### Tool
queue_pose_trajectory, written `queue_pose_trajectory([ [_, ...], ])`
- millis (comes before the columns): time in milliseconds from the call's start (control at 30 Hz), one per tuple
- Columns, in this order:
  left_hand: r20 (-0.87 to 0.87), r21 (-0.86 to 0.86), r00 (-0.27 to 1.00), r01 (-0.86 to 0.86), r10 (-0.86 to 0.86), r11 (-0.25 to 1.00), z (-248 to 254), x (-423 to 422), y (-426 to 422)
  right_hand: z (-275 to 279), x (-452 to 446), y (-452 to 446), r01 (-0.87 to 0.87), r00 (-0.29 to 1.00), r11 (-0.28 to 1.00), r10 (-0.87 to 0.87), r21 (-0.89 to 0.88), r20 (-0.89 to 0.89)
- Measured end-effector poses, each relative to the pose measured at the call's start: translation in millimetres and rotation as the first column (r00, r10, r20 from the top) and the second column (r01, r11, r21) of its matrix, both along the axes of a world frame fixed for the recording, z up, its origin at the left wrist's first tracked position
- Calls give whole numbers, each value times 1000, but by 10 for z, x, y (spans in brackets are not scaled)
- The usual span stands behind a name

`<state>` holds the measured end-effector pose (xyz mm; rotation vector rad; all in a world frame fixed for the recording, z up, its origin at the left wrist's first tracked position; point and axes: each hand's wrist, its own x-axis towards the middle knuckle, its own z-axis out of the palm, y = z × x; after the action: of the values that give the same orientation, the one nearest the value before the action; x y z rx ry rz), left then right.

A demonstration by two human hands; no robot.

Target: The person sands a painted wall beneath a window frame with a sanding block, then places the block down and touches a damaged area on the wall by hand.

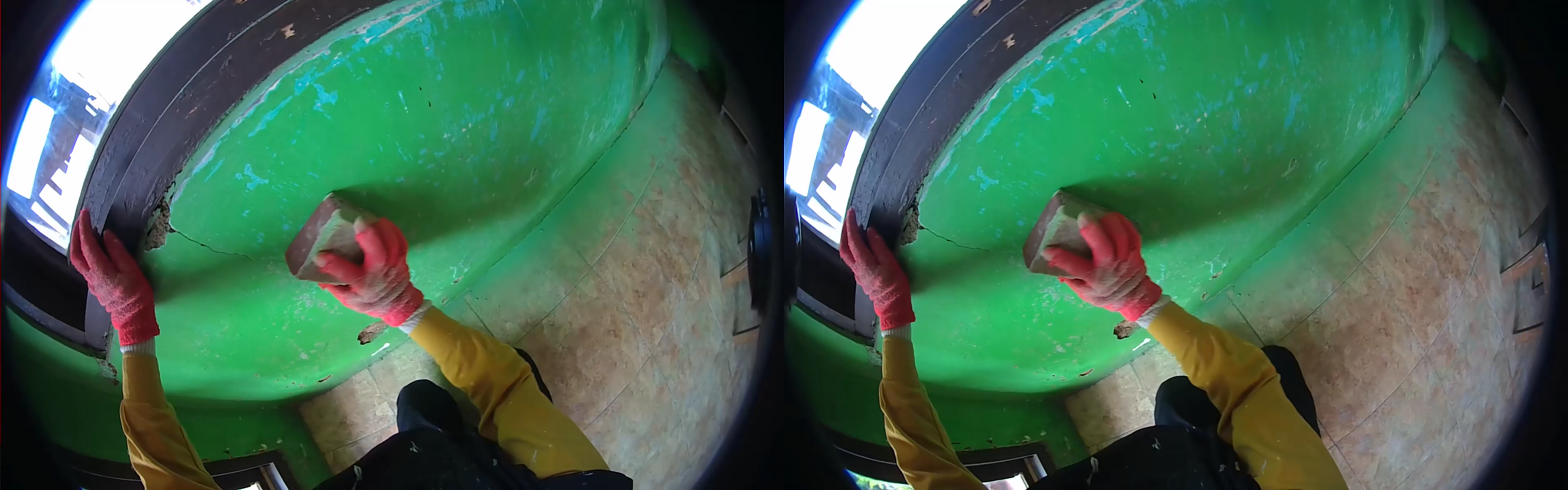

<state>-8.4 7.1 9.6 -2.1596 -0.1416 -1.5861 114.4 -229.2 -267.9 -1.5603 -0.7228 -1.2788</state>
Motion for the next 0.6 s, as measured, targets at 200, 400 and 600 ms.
queue_pose_trajectory([
  [200, 13, -26, 1000, -16, 16, 1000, -119, 93, -180, -2154, 1170, -571, 373, 679, 851, 21, 369, -734],
  [400, 3, -33, 1000, 1, -1, 999, -126, 83, -172, -1444, 525, -218, 441, 720, 751, 32, 492, -694],
  [600, -13, -42, 999, -35, 35, 999, -78, 68, -172, -943, -221, 124, 107, 944, 956, -12, 272, -329],
])
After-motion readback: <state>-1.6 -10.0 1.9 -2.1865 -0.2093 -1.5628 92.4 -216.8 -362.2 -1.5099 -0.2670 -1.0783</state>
